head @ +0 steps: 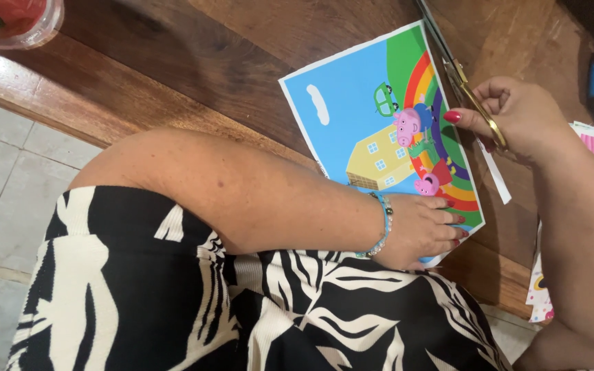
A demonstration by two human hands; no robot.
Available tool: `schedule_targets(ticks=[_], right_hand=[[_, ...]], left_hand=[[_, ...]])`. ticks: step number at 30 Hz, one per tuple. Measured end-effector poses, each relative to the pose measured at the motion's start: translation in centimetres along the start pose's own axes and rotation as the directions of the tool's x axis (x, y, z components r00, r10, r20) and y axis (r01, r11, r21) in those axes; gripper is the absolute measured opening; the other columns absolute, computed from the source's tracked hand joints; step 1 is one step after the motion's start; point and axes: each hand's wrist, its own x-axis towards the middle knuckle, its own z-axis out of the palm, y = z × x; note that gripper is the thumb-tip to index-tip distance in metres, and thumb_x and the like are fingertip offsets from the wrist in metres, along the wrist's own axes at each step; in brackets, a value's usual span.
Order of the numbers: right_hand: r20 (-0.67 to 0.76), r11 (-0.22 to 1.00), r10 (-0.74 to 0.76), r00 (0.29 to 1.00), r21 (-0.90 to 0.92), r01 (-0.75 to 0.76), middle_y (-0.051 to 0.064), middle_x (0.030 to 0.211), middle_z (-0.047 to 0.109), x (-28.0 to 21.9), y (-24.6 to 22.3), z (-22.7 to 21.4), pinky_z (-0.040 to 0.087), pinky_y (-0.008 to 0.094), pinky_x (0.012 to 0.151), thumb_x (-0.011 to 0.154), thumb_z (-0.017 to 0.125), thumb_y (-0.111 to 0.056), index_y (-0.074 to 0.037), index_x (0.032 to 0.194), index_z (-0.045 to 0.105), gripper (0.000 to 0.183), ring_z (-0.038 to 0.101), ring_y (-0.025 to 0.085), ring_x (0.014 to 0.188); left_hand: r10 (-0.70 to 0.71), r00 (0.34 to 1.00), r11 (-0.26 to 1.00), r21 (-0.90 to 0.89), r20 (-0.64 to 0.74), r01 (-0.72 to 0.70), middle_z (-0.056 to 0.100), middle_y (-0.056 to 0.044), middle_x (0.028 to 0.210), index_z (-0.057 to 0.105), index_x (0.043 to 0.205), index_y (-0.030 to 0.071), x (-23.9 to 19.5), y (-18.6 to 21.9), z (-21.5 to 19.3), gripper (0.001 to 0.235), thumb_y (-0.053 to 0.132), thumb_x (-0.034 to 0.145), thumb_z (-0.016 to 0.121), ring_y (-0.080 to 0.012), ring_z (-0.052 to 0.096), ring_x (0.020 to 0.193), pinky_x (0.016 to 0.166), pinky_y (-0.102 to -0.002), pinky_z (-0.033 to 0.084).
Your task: The person uses gold-handled scissors to cut the white borders off a colorful printed sheet featuring cartoon characters. They rotate the paper to trim all sides and then place the trimmed sheet on top of a stack of similar papers.
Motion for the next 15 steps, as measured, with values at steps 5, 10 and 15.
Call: schedule_targets(ticks=[5,10,15], right_hand=[[-0.057,0.913,-0.069,0.996,0.398,0.086,0.005,0.073,0.063,-1.9,2.4,-0.9,0.040,0.025,0.046,0.092,0.083,-0.016,-0.007,0.111,0.062,0.030,0.049,0.011,0.054],[-0.314,0.804,-0.105,0.943,0.532,0.267,0.006,0.083,0.063,-8.1,4.3,-1.0,0.051,0.023,0.055,0.085,0.083,-0.003,-0.004,0.122,0.058,0.045,0.058,0.008,0.067],[-0.360,0.859,0.070,0.930,0.497,0.127,0.006,0.093,0.068,-8.4,7.4,-0.2,0.054,0.026,0.066,0.083,0.087,-0.011,-0.005,0.124,0.063,0.047,0.063,0.013,0.076]], left_hand=[[-0.069,0.989,0.979,0.181,-0.128,0.092,0.053,-0.013,0.148,0.056,0.144,0.017,0.1,-1.4,-6.9,0.073,0.070,0.093,0.050,-0.0308,0.048,0.138,0.114,-0.060,0.033],[-0.678,0.596,0.735,0.362,0.430,0.574,-0.005,-0.017,0.173,0.004,0.165,0.040,1.6,-4.1,-18.4,0.099,0.093,0.083,0.024,-0.0442,-0.007,0.157,0.122,-0.063,-0.005],[-0.676,0.715,0.725,0.331,0.179,0.604,0.026,-0.008,0.167,0.032,0.159,0.021,1.5,-7.3,-13.7,0.104,0.091,0.083,0.026,-0.0348,0.011,0.156,0.121,-0.066,-0.001]])
